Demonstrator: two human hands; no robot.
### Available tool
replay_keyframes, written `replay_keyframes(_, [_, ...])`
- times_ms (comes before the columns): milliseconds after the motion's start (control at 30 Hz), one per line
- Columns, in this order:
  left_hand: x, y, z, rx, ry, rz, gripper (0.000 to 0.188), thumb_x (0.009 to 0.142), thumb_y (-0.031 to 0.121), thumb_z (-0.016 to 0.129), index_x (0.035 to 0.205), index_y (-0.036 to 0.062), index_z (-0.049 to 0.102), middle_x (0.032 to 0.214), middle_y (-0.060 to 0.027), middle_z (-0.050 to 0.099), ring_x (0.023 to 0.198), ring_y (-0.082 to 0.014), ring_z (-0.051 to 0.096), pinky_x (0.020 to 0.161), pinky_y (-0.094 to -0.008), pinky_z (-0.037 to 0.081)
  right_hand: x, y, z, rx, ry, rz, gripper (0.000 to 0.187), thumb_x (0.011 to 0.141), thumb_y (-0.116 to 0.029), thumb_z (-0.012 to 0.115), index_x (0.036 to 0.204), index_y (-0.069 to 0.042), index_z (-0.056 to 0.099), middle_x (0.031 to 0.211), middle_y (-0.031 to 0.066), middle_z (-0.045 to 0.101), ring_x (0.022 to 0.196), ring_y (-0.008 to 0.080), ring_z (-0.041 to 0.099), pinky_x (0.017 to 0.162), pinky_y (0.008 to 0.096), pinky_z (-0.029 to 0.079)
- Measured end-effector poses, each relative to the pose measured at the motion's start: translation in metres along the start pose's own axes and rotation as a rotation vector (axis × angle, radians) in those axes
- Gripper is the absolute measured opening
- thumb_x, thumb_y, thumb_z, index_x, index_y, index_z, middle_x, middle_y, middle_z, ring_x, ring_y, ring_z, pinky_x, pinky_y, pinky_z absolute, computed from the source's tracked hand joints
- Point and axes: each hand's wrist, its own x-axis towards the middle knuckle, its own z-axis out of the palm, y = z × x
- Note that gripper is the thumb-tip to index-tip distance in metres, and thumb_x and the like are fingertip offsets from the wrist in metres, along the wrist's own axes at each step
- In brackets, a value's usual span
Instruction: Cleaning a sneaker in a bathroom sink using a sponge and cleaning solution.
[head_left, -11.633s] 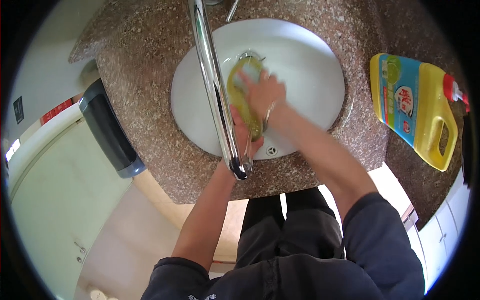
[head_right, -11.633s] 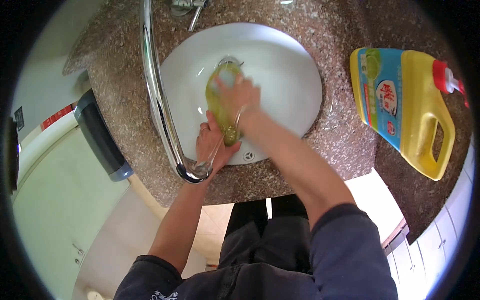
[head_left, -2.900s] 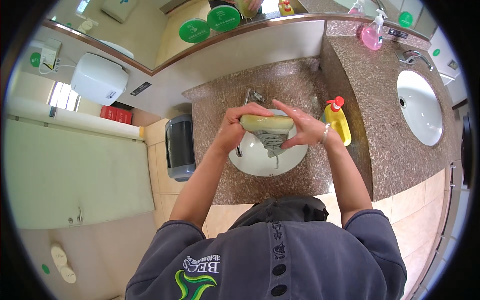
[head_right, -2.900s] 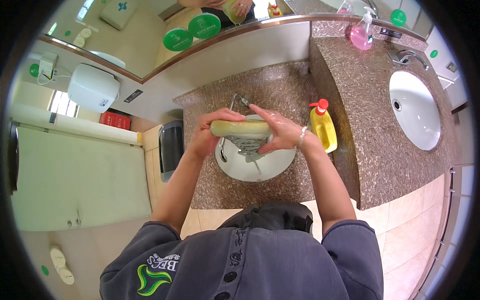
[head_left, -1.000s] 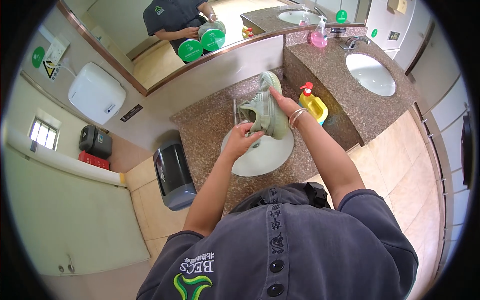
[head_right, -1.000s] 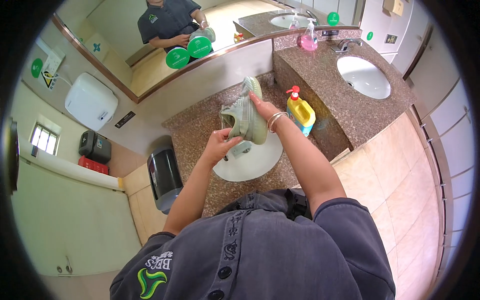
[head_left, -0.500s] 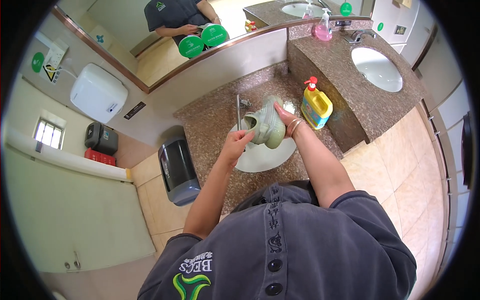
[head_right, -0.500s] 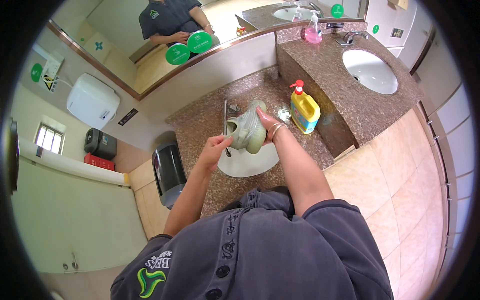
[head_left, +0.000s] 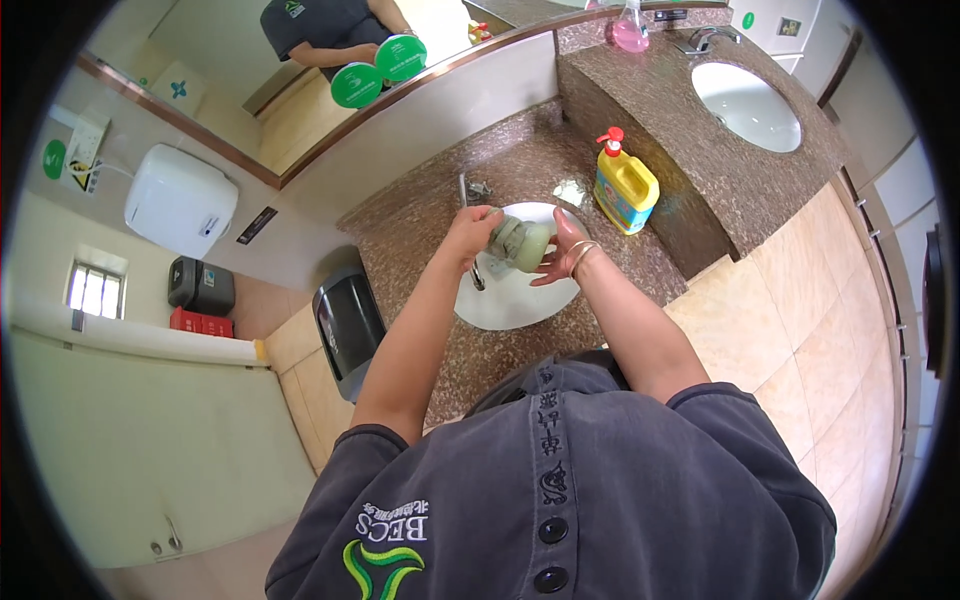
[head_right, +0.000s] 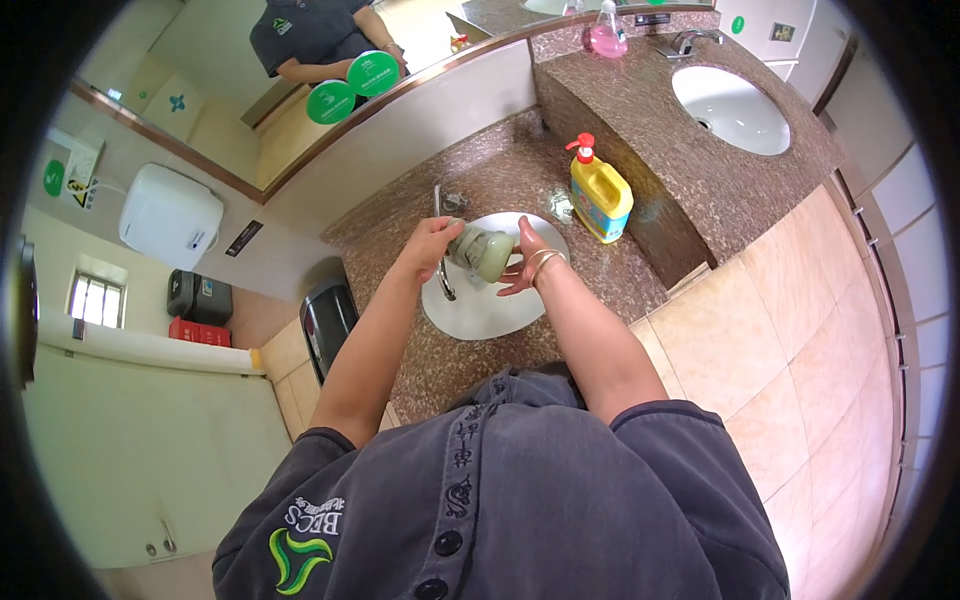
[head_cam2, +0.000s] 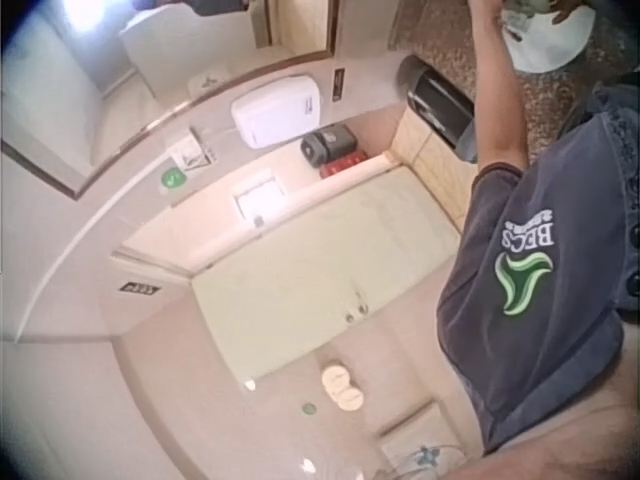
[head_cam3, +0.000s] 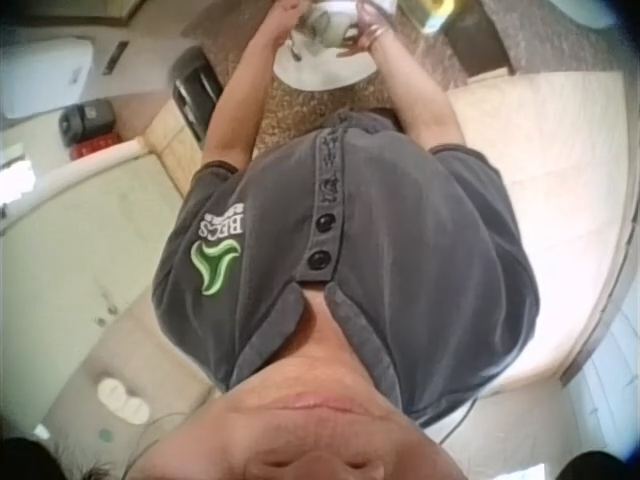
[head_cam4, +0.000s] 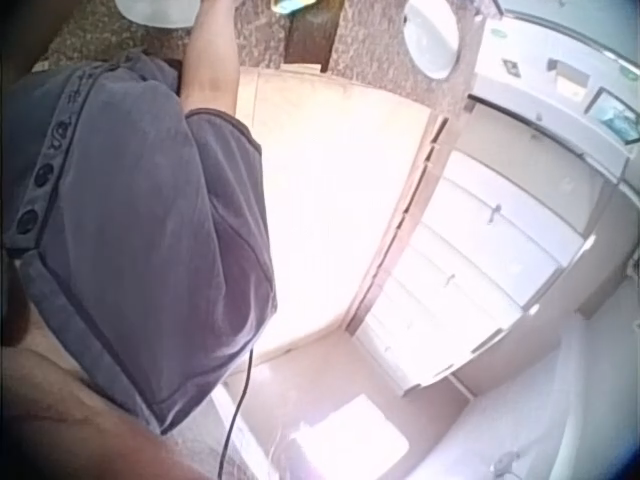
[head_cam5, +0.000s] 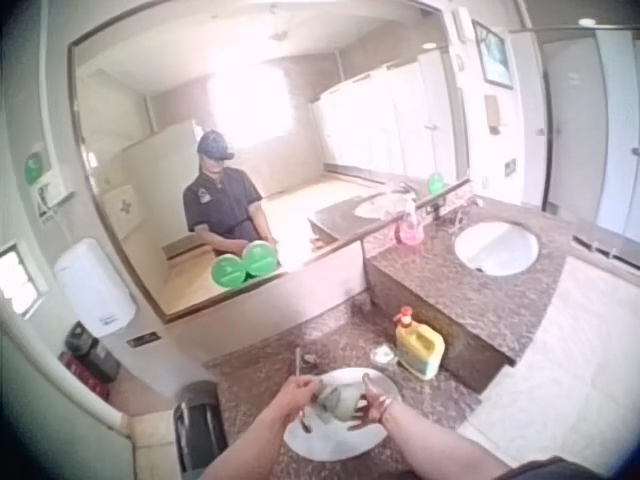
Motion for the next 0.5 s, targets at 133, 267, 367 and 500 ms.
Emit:
replay_keyframes(133, [0.010,0.001,0.007,-0.179,0.042,-0.143,0.017,0.091,0.022,0.055,0.091,0.0069,0.063,0.084,-0.0015,0.063,0.075,-0.0145,0.058,0.072,-0.0324,0.045,0.015,-0.016,-0.033,0.036,0.196,-0.182,0.063,0.091,-0.048,0.040,0.140,-0.010,0.026,0.141,0.0239,0.029,0.124,0.0400,0.038,0.095,0.0638,0.033])
replay_keyframes(267, [0.026,-0.007,0.003,-0.431,0.077,-0.205,0.019,0.092,0.021,0.052,0.093,0.0047,0.061,0.087,-0.0055,0.064,0.080,-0.0185,0.061,0.073,-0.0352,0.048,0.023,-0.011,-0.053,-0.021,0.241,-0.190,0.054,0.092,-0.039,0.040,0.137,-0.011,0.029,0.135,0.0205,0.041,0.119,0.0396,0.043,0.096,0.0630,0.032])
replay_keyframes(367, [0.042,-0.020,-0.007,-0.594,0.141,-0.227,0.021,0.092,0.017,0.048,0.097,-0.0006,0.058,0.091,-0.0106,0.064,0.085,-0.0239,0.062,0.078,-0.0391,0.049,0.038,0.010,-0.050,-0.204,0.237,-0.135,0.054,0.090,-0.038,0.042,0.136,-0.011,0.030,0.135,0.0151,0.042,0.116,0.0395,0.045,0.096,0.0637,0.032])
replay_keyframes(500, [0.047,-0.013,0.004,-0.777,0.142,-0.198,0.022,0.092,0.014,0.046,0.103,-0.0027,0.054,0.096,-0.0151,0.063,0.089,-0.0284,0.062,0.080,-0.0423,0.049,0.073,0.040,-0.069,-0.578,0.190,-0.030,0.056,0.089,-0.044,0.045,0.138,-0.023,0.031,0.136,0.0045,0.043,0.114,0.0318,0.049,0.092,0.0662,0.033])
